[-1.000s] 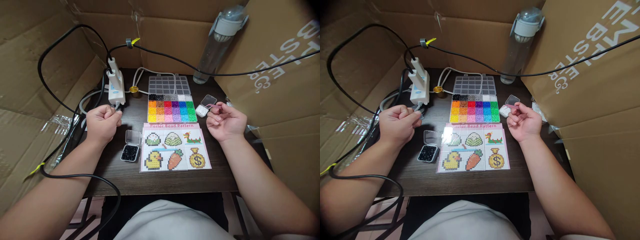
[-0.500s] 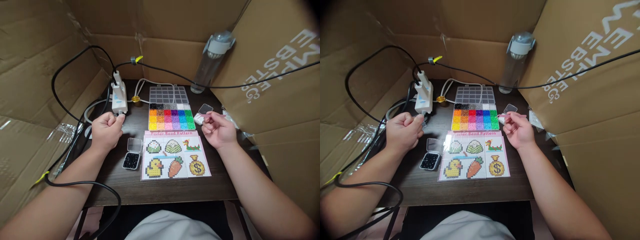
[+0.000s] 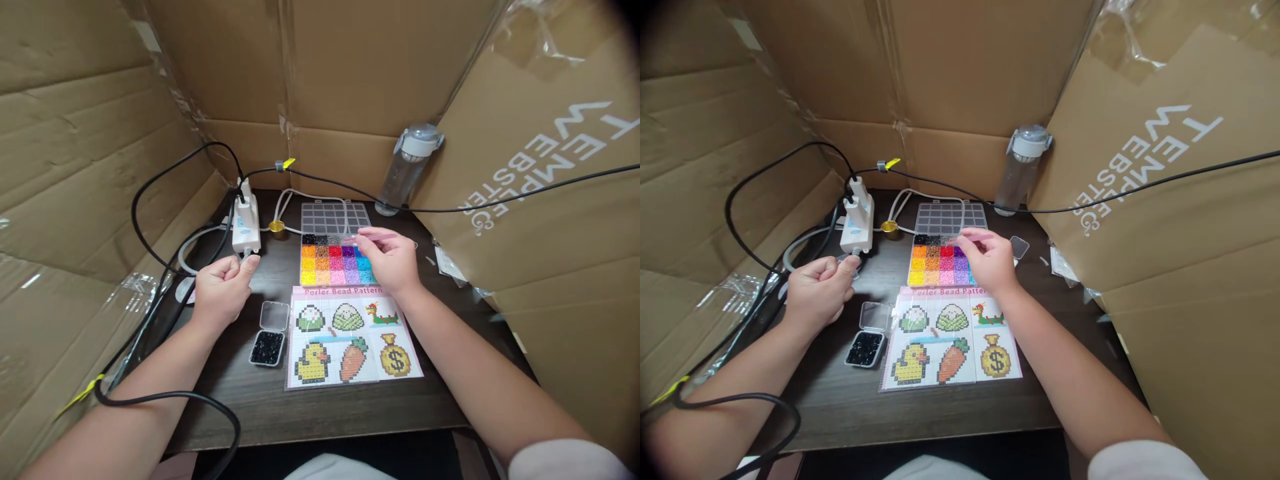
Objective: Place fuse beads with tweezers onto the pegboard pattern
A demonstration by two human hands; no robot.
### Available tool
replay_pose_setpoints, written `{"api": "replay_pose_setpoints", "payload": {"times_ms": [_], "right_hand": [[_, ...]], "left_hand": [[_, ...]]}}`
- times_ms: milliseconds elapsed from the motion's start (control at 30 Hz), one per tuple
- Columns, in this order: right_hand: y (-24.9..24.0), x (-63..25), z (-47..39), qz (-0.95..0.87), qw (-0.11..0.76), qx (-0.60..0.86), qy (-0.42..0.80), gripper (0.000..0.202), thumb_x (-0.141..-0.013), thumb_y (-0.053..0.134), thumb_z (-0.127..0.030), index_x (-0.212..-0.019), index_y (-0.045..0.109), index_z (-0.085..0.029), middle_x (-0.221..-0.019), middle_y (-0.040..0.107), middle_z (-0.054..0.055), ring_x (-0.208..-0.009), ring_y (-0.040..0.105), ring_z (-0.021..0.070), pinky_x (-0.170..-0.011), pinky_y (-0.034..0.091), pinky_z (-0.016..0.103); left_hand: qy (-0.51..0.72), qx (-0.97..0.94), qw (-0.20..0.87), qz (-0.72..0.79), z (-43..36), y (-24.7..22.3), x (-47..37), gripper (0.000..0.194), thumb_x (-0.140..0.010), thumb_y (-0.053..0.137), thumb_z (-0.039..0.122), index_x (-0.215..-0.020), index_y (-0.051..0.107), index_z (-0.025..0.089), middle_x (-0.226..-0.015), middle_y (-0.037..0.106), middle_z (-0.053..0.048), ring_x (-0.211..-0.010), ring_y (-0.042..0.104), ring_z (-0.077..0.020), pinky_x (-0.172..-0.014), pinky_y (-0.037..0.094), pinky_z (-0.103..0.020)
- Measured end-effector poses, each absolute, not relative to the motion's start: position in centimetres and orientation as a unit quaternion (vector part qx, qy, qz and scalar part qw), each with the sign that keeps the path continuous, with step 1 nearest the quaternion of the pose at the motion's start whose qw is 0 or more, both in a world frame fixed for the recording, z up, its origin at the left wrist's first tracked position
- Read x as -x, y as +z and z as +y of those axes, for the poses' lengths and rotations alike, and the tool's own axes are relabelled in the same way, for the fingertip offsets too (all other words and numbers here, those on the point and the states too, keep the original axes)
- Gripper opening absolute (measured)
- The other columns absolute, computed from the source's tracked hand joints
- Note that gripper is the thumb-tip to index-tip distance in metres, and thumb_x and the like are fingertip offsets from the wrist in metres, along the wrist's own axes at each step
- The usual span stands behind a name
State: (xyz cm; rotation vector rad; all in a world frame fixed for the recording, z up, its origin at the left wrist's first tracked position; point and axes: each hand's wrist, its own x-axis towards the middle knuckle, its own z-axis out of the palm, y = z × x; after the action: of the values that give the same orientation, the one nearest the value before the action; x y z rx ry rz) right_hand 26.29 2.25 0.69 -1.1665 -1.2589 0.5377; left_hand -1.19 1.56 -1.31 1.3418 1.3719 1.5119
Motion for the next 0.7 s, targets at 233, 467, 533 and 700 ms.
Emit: {"api": "replay_pose_setpoints", "payload": {"times_ms": [233,467,533,700], "right_hand": [[-1.4,-28.2,2.7,-0.543,0.659,0.517,0.053,0.009,-0.084,0.068,-0.026,-0.083,0.073,-0.019,-0.088,0.076,0.008,-0.084,0.07,0.0214,-0.082,0.056,0.041],[-1.3,-28.9,1.9,-0.598,0.605,0.525,-0.039,0.012,-0.09,0.062,-0.029,-0.091,0.073,-0.025,-0.092,0.075,0.007,-0.09,0.068,0.0242,-0.088,0.051,0.044],[-1.5,-28.8,1.9,-0.604,0.587,0.538,-0.041,0.014,-0.09,0.061,-0.03,-0.093,0.074,-0.025,-0.094,0.075,0.007,-0.09,0.068,0.0249,-0.089,0.05,0.045],[-2.2,-28.4,2.1,-0.627,0.6,0.495,-0.022,0.013,-0.09,0.063,-0.027,-0.095,0.075,-0.027,-0.095,0.076,0.006,-0.089,0.066,0.0244,-0.085,0.052,0.045]], "left_hand": [[0.599,-0.459,0.401,0.52,1.9,-0.9,0.7,0.062,-0.076,0.078,0.037,-0.058,0.021,0.022,-0.048,0.018,0.011,-0.034,0.021,-0.0038,-0.03,0.015,-0.019],[0.606,-0.455,0.389,0.523,2.3,-1.1,0.5,0.061,-0.074,0.08,0.034,-0.056,0.023,0.022,-0.045,0.022,0.01,-0.034,0.024,-0.0049,-0.028,0.021,-0.02],[0.604,-0.454,0.385,0.53,2.3,-1.1,0.4,0.061,-0.075,0.079,0.035,-0.056,0.022,0.022,-0.045,0.021,0.01,-0.034,0.023,-0.0049,-0.028,0.02,-0.02],[0.585,-0.466,0.387,0.539,2.2,-1.3,0.4,0.06,-0.074,0.078,0.032,-0.058,0.021,0.022,-0.048,0.019,0.011,-0.034,0.021,-0.0041,-0.029,0.018,-0.019]]}}
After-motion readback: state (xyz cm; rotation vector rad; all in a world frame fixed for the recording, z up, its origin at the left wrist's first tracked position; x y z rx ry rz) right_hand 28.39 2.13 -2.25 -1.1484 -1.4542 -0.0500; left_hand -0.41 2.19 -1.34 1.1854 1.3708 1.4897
